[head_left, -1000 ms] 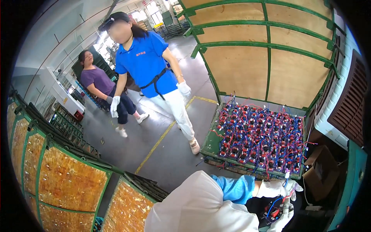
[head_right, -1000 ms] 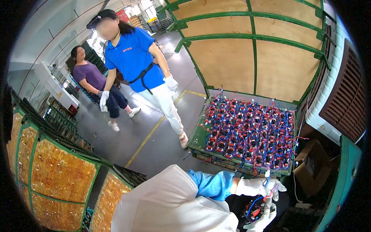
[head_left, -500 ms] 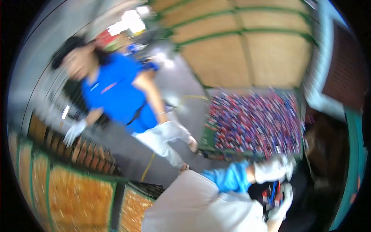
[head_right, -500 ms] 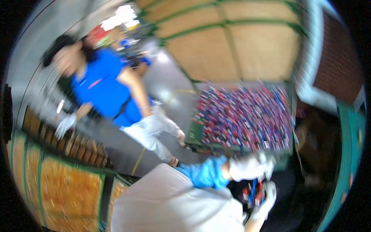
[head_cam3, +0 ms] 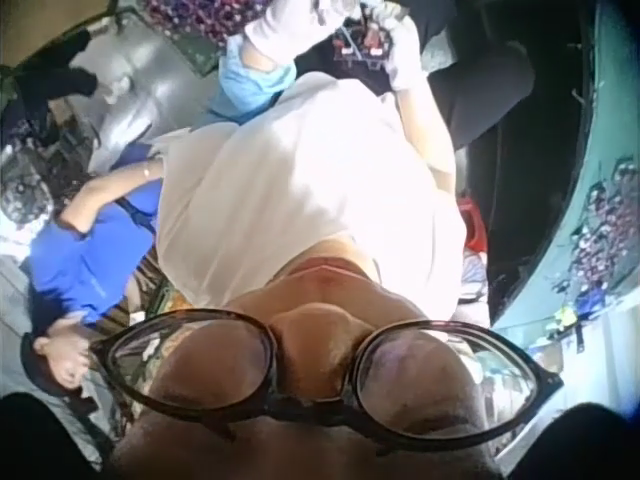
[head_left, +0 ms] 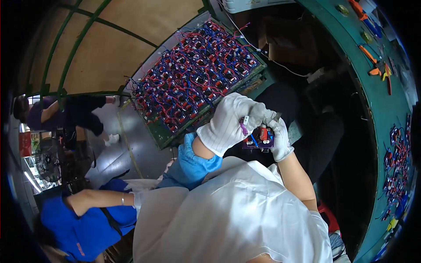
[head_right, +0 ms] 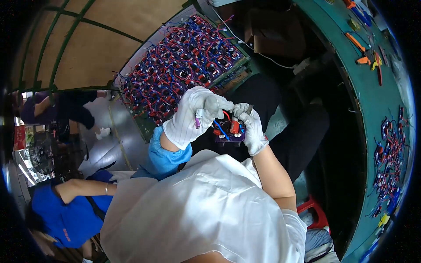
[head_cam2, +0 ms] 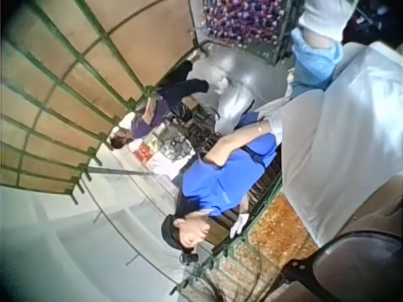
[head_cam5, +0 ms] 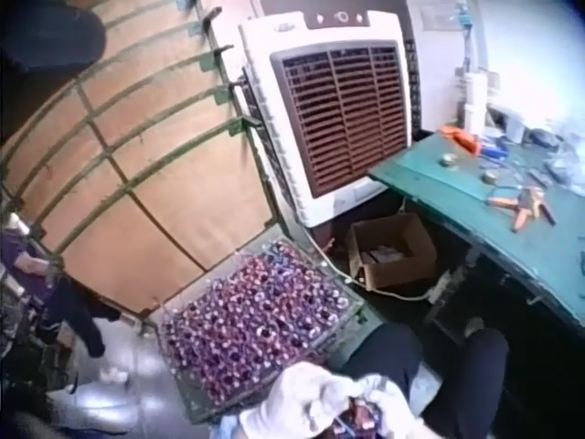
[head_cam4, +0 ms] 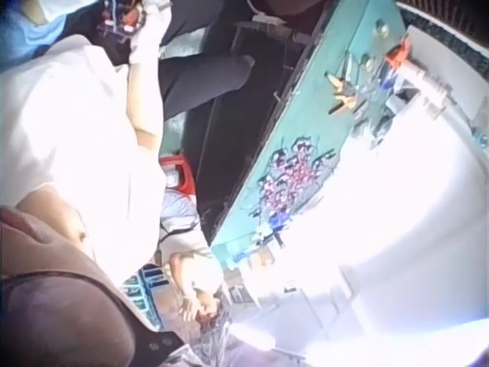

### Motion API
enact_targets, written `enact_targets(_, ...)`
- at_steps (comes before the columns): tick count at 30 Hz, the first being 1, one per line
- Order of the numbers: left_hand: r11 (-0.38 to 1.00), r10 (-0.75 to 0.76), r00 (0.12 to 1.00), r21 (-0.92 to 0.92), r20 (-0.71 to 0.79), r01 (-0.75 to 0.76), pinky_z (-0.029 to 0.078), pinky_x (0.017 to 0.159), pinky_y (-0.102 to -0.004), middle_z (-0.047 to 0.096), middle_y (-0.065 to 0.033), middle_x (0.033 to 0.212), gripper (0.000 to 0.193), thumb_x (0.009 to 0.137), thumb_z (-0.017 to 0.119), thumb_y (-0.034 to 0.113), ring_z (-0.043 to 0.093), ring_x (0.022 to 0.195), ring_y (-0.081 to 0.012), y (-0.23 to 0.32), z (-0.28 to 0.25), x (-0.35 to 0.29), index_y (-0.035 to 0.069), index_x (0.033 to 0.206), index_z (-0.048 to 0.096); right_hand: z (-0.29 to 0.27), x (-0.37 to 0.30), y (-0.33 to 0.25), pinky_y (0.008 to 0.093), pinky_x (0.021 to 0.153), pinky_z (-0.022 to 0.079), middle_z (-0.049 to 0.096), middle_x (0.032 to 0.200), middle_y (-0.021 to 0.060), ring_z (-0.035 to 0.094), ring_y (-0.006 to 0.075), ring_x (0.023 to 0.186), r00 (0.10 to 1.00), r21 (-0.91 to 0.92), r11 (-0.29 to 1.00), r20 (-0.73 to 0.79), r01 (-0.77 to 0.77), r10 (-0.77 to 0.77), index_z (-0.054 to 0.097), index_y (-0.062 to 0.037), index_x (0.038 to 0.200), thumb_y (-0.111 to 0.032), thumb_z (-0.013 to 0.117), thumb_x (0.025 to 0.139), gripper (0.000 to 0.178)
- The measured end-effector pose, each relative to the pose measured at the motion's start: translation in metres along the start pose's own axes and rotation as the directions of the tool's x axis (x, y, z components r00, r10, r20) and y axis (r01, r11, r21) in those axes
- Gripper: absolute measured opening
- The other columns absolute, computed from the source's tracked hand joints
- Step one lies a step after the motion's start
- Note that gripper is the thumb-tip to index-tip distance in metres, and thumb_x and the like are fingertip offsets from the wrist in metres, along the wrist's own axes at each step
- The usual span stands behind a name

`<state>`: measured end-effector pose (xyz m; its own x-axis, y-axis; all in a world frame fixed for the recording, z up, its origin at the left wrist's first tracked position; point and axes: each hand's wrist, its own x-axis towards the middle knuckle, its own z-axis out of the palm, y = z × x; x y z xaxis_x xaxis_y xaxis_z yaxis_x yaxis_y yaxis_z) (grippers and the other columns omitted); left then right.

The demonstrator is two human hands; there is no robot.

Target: The person assembles electronic components onto a purple printed circuit board, using pliers to manipulate wires and components.

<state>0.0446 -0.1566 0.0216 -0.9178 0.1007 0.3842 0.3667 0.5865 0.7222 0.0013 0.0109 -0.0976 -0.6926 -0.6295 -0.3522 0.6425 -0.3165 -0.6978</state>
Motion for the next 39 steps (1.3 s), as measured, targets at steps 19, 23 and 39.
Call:
enact_targets(19, 0.889, -0.04, 0.963, -0.431, 0.266, 0.156, 0.03, 0.105, -0.0392, 0.035, -0.0231, 0.137, 0.109, 0.067, 0.068, 0.061, 0.039, 0.126, -0.0316, -0.017, 0.008, -0.013, -0.006, 0.138, 0.021, 0.016, -0.026, -0.055, 0.0199, 0.062, 0.04, 0.048, 0.074, 0.0027, 0.044, 0.0073, 0.063, 0.978, 0.252, 0.95, 0.05, 0.185, -0.204, 0.051, 0.0028, 0.101, -0.019, 0.063, 0.077, 0.035)
enact_targets(23, 0.986, 0.07, 0.93, -0.169, 0.361, -0.009, 0.031, 0.104, -0.0412, 0.031, -0.0244, 0.139, 0.11, 0.066, 0.071, 0.056, 0.034, 0.127, -0.0383, -0.009, 0.021, -0.017, -0.006, 0.139, 0.016, 0.013, -0.031, -0.062, 0.0224, 0.066, 0.043, 0.052, 0.08, 0.0049, 0.05, 0.011, 0.07, 0.973, 0.292, 0.929, -0.016, 0.225, -0.231, 0.049, 0.0022, 0.109, -0.02, 0.065, 0.076, 0.043)
enact_targets(39, 0.986, 0.114, 0.98, 0.102, 0.166, -0.132, 0.038, 0.097, -0.0428, 0.042, -0.0208, 0.13, 0.096, 0.067, 0.068, 0.059, 0.044, 0.118, -0.036, -0.008, 0.031, -0.004, -0.002, 0.133, 0.034, 0.025, -0.031, -0.067, 0.0253, 0.084, 0.046, 0.054, 0.101, 0.0084, 0.055, 0.0147, 0.092, 0.958, 0.418, 0.87, 0.003, 0.26, -0.288, 0.041, 0.0013, 0.125, -0.029, 0.064, 0.082, 0.058)
